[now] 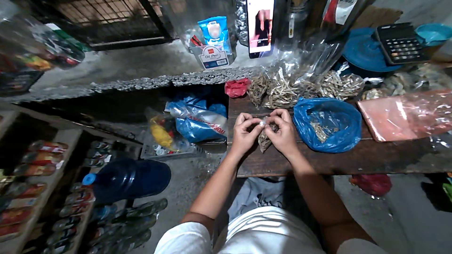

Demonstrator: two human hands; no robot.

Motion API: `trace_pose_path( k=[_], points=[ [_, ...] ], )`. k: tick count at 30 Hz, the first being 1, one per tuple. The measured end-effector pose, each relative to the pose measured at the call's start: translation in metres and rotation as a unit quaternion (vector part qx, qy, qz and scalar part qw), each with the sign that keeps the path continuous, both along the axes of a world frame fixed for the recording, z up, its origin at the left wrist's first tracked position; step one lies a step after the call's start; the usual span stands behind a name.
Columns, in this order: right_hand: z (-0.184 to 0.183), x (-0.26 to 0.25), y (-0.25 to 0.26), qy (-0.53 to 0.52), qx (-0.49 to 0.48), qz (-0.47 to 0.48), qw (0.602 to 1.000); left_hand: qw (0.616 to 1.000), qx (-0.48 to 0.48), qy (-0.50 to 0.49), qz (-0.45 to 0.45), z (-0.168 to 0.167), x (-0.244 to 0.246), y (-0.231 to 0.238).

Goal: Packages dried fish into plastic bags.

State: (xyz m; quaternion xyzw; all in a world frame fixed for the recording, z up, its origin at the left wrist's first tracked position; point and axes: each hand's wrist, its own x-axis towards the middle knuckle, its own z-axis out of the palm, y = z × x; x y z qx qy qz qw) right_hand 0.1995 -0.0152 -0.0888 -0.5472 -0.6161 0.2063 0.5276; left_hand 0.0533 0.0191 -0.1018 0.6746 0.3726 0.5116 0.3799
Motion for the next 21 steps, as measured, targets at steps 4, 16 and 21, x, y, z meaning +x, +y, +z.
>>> trace_pose_path(
  k=[4,16,21],
  points=[
    [0.0027,0.0017,-0.0025,0.014,-0.028,0.007,0.999,1.0,0.018,0.012,-0.017,-0.004,-0.0039,0.0042],
    [0.0028,0.005,-0.0028,0.034,-0.06,0.054,0.996,0.992,-0.07,-0.054,-0.092,-0.0042,-0.004,0.0034],
    [0.0046,0.0054,-0.0037,0.047,-0.074,0.069,0.994,0.984,-0.105,-0.091,-0.111,-0.0047,-0.0018,0.0032]
  ],
)
